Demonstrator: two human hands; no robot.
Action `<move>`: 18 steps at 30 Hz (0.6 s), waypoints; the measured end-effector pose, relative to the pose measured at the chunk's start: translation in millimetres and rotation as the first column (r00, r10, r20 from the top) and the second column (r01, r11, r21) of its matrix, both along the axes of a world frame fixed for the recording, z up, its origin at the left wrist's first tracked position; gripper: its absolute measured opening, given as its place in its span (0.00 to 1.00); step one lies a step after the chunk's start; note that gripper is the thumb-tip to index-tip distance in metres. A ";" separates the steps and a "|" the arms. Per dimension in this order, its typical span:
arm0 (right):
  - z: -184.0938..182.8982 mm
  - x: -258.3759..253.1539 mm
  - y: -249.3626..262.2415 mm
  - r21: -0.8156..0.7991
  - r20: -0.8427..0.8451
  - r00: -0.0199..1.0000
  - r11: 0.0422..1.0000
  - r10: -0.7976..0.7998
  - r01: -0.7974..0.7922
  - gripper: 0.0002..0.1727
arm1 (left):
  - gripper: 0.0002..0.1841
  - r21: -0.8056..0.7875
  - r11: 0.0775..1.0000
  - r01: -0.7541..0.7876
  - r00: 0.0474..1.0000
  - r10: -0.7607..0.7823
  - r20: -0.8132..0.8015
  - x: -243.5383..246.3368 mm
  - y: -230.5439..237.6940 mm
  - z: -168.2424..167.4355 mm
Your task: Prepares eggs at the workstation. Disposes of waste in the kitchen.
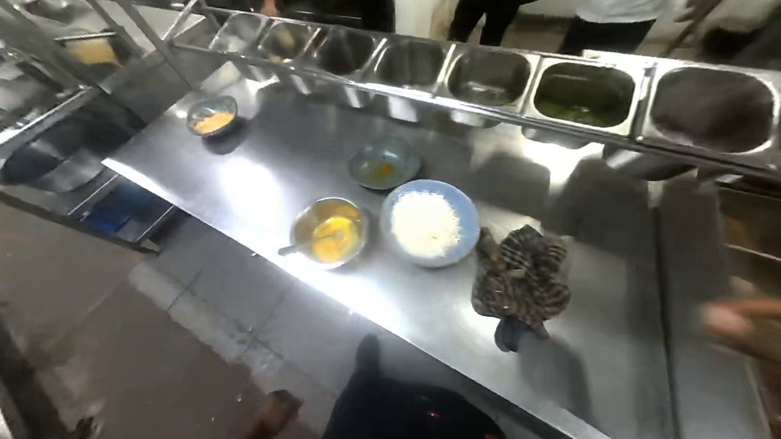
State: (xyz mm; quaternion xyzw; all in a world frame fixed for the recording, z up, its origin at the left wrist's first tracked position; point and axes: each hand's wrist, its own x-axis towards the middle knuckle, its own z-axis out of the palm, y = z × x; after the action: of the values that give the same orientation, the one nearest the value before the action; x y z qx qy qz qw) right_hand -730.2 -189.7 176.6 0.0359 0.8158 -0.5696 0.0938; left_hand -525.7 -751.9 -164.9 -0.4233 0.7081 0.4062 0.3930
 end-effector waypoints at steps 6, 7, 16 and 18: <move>-71.8 -115.4 -248.1 0.205 -0.128 0.848 0.850 0.515 -0.485 0.06 | 0.16 0.100 0.950 -0.297 0.912 0.313 -0.266 -8.0 -40.6 -11.9; -77.3 -120.8 -282.5 0.315 -0.114 0.808 0.792 0.578 -0.522 0.07 | 0.16 0.118 0.928 -0.354 0.877 0.373 -0.304 -4.6 -45.6 -15.2; -60.1 -120.9 -366.2 0.715 0.144 0.730 0.440 0.668 -0.543 0.18 | 0.19 0.043 0.791 -0.610 0.788 0.611 -0.076 69.9 -94.8 -20.1; -45.7 -114.5 -357.6 0.724 -0.136 0.766 0.591 0.629 -0.357 0.19 | 0.21 0.004 0.771 -0.637 0.771 0.637 -0.019 71.4 -101.5 -12.8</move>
State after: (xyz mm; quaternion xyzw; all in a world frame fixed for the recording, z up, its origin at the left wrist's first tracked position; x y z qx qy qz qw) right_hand -844.7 -547.3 130.9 -0.2762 0.9396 -0.1885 0.0731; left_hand -454.4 -853.4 -177.8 -0.6346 0.5275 0.5182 0.2247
